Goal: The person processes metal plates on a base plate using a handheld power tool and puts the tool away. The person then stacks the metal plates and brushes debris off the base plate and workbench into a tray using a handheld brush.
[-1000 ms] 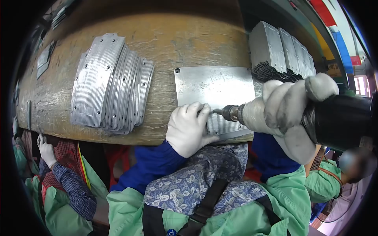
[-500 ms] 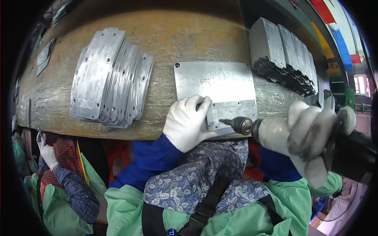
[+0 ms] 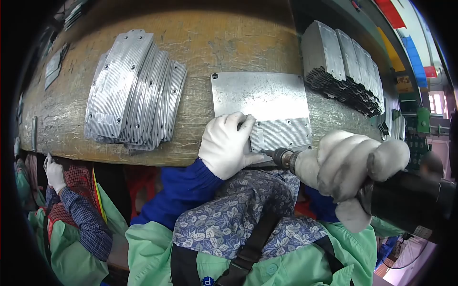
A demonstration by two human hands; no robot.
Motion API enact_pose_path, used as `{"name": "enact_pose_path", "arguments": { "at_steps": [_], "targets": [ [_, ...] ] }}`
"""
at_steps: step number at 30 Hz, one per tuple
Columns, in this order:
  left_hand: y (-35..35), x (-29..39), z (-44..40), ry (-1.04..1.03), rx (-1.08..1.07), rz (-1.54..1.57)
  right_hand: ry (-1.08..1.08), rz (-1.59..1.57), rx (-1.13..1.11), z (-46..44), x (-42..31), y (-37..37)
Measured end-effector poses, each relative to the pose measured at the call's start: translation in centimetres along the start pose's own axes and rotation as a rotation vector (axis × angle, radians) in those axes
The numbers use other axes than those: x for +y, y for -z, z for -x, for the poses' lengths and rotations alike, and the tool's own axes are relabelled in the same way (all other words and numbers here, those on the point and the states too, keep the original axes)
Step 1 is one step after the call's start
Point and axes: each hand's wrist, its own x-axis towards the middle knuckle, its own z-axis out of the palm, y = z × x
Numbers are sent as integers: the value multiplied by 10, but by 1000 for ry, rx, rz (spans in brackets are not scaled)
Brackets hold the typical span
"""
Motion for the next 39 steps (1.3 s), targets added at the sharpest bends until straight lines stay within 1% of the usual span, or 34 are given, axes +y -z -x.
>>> {"name": "enact_pose_path", "arguments": {
  "at_steps": [2,3,6,8,12,16,18,19,20,22,23,25,28,31,34,35,38,39],
  "targets": [
    [0,0,-1,9,-16,15,6,55,29,5,0,-1],
    [0,0,0,11,-15,10,-38,108,21,11,-7,3],
    [0,1,0,10,-20,3,-98,129,107,14,-17,-2],
    [1,1,1,4,-30,12,-68,111,175,13,-21,-4],
    [3,3,11,-19,33,-19,27,120,259,31,-34,5],
    [6,4,12,3,8,-9,33,163,207,50,-47,24],
    [6,7,13,13,25,-47,14,222,228,62,-50,29],
    [6,7,13,-43,96,-117,10,239,241,66,-50,31],
    [5,8,11,-40,107,-120,5,256,253,71,-49,32],
    [6,8,8,-28,131,-130,-34,268,365,78,-50,27],
    [6,9,8,13,121,-127,-70,289,426,82,-54,24],
    [7,11,7,97,99,-131,-54,265,428,83,-54,25],
    [5,9,7,68,173,-160,-90,209,442,89,-58,26],
    [1,-1,7,40,294,-196,-93,190,470,83,-56,19],
    [7,-9,9,50,214,-2,-86,177,450,74,-57,17],
    [8,-8,6,-2,226,37,-96,178,447,76,-59,19],
    [21,18,-10,31,-57,8,-104,167,431,83,-60,22],
    [17,23,-15,-62,-8,-32,-74,165,397,86,-59,26]
  ]
}}
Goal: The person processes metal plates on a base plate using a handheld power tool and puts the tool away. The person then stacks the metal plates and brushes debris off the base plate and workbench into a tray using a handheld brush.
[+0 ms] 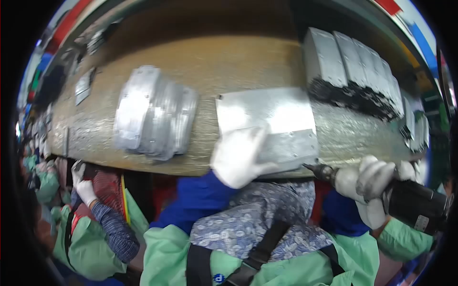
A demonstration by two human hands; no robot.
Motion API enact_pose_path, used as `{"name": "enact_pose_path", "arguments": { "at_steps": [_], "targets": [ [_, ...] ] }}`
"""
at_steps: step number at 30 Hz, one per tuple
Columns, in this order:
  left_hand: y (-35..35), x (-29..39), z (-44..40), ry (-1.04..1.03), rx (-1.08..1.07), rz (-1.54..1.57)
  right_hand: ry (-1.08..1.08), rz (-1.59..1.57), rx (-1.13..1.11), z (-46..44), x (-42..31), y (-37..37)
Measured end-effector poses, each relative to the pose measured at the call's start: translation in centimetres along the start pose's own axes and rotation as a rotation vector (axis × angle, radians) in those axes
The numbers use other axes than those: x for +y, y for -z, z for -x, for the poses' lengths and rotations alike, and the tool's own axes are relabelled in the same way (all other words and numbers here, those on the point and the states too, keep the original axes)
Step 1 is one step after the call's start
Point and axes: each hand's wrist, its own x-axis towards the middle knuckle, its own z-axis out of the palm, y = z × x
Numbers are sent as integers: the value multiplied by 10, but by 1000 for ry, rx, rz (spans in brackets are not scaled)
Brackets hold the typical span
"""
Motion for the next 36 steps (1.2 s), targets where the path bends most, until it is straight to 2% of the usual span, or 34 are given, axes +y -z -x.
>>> {"name": "enact_pose_path", "arguments": {
  "at_steps": [1,3,5,6,9,11,12,14,15,16,17,18,20,21,23,26,29,31,35,36],
  "targets": [
    [-8,2,-5,-89,49,-51,36,-8,-22,2,4,4],
    [-17,5,-5,-146,-56,-91,133,-29,-42,3,12,6],
    [-15,10,-5,-83,-128,-53,244,16,57,6,19,-3],
    [-13,10,-4,-74,-91,-34,304,50,76,5,23,-5],
    [7,6,10,-12,-41,-70,305,82,118,6,22,-7],
    [41,8,27,21,66,-167,311,75,122,8,24,-4],
    [64,6,35,80,105,-106,317,74,112,6,23,-3],
    [103,3,58,253,395,-346,331,68,126,3,26,-5],
    [131,4,64,437,408,-317,340,62,149,2,28,-7],
    [144,-7,74,452,658,-509,313,64,134,4,27,-4],
    [149,-30,84,548,805,-568,285,69,119,6,26,-3],
    [161,-52,90,544,923,-482,285,77,128,6,26,-3],
    [175,-98,101,633,914,-377,283,99,146,7,27,-4],
    [176,-130,108,577,876,-348,269,106,149,6,26,-6],
    [172,-144,105,677,771,-242,237,125,158,5,22,-9],
    [156,-160,100,693,697,-281,238,139,195,4,22,-12],
    [146,-170,100,685,660,-115,249,114,211,1,23,-14],
    [145,-159,101,575,719,-101,265,92,231,1,25,-15],
    [140,-161,109,525,862,-159,193,103,254,1,21,-17],
    [137,-163,111,499,946,-180,130,4,198,-3,14,-19]
  ]
}}
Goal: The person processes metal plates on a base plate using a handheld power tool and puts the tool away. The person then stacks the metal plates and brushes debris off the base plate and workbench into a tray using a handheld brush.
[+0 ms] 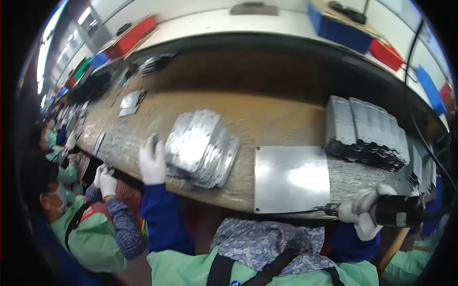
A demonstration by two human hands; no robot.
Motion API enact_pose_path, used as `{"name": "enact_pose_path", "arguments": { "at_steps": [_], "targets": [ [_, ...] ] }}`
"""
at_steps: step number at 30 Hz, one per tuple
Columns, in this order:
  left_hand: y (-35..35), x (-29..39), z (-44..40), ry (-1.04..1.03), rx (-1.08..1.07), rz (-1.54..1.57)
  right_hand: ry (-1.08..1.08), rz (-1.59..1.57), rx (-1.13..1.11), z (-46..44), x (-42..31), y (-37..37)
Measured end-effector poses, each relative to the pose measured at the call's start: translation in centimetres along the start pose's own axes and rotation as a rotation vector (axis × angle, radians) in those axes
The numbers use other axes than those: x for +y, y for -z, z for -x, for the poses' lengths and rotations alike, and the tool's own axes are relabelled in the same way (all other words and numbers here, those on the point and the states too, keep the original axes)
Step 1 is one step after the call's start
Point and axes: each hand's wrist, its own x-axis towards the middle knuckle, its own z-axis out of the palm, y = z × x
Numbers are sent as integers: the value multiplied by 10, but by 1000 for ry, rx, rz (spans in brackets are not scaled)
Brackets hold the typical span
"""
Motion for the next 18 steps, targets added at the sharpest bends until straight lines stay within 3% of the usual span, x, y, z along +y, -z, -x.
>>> {"name": "enact_pose_path", "arguments": {
  "at_steps": [2,4,6,8,10,11,13,15,18],
  "targets": [
    [6,24,8,28,149,120,-29,-58,-10,-3,-1,-2],
    [13,59,24,-79,253,116,-14,-11,3,-5,1,-4],
    [15,97,49,-358,282,21,-33,10,-2,-4,4,-4],
    [1,113,77,-557,116,213,-134,-45,31,0,6,-3],
    [-5,142,85,-775,-314,410,-152,67,67,0,12,2],
    [-23,138,99,-825,-458,524,-231,-33,84,-6,10,1],
    [-40,142,124,-799,-589,613,-256,95,218,-25,12,-12],
    [-48,140,137,-712,-544,722,-239,21,216,-48,15,-13],
    [-39,133,128,-678,-495,637,-191,-41,247,-91,13,-29]
  ]
}}
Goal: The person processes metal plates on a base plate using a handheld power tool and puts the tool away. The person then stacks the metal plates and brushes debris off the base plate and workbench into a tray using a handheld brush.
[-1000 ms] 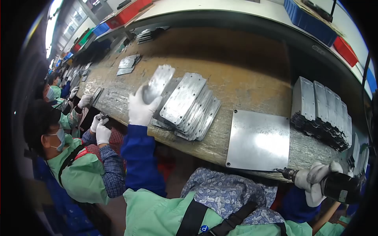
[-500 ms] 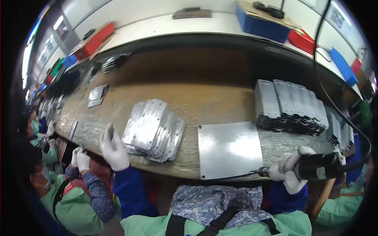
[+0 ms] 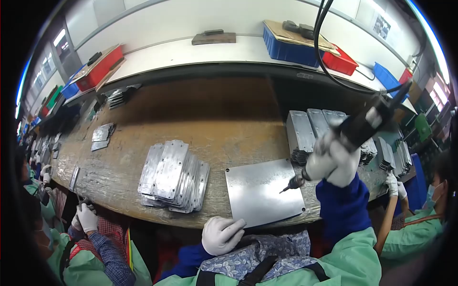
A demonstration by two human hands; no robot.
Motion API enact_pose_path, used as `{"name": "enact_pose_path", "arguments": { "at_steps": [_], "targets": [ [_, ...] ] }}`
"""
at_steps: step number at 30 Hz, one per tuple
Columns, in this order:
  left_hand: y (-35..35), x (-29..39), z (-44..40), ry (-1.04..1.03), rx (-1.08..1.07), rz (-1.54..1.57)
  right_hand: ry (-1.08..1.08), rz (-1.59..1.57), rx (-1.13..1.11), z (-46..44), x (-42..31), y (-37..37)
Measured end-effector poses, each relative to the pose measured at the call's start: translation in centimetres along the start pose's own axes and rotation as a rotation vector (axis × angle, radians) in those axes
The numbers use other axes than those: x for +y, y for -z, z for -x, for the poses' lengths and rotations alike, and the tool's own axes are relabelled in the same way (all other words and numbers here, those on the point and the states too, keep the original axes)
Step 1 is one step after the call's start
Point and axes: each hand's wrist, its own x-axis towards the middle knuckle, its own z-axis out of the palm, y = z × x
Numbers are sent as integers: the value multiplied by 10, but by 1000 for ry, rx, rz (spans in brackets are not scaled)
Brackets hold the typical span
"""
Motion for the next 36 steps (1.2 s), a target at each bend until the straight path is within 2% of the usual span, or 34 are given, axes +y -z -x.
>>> {"name": "enact_pose_path", "arguments": {
  "at_steps": [1,3,5,7,9,11,13,16,17,18,19,21,22,23,24,26,28,30,35,36],
  "targets": [
    [9,1,-7,-49,35,-54,3,-4,35,-14,-2,-11],
    [47,11,-35,-141,-62,-173,41,-89,-3,-40,-1,-32],
    [90,23,-70,-1,-131,-344,-37,-19,-45,-60,-3,-53],
    [116,25,-123,-62,-2,-506,-70,-80,-99,-76,9,-73],
    [120,5,-170,-88,60,-503,-65,-166,-115,-86,25,-92],
    [114,-14,-211,24,-12,-429,-125,-231,-128,-92,29,-109],
    [111,-12,-247,243,-176,-142,-60,-330,-90,-106,36,-124],
    [105,-22,-268,194,-84,-198,-19,-243,-176,-132,36,-126],
    [107,-29,-276,123,-39,-188,-9,-210,-216,-144,36,-126],
    [112,-32,-286,77,-22,-309,-78,-341,-210,-153,41,-129],
    [117,-36,-298,29,-6,-430,-63,-250,-236,-164,46,-126],
    [128,-61,-328,94,-36,-526,45,5,-339,-166,47,-108],
    [133,-86,-338,-2,14,-672,-93,-27,-298,-159,57,-97],
    [135,-106,-348,-97,67,-816,-133,62,-283,-149,56,-87],
    [139,-102,-364,94,-25,-825,-140,30,-292,-141,59,-74],
    [136,-124,-383,155,33,-833,-187,40,-343,-127,62,-51],
    [125,-165,-395,180,152,-745,-220,111,-415,-114,58,-33],
    [110,-197,-407,207,170,-725,-225,175,-457,-101,45,-21],
    [86,-185,-425,305,-5,-813,-161,303,-524,-77,25,2],
    [78,-184,-425,293,31,-827,-185,320,-535,-72,18,4]
  ]
}}
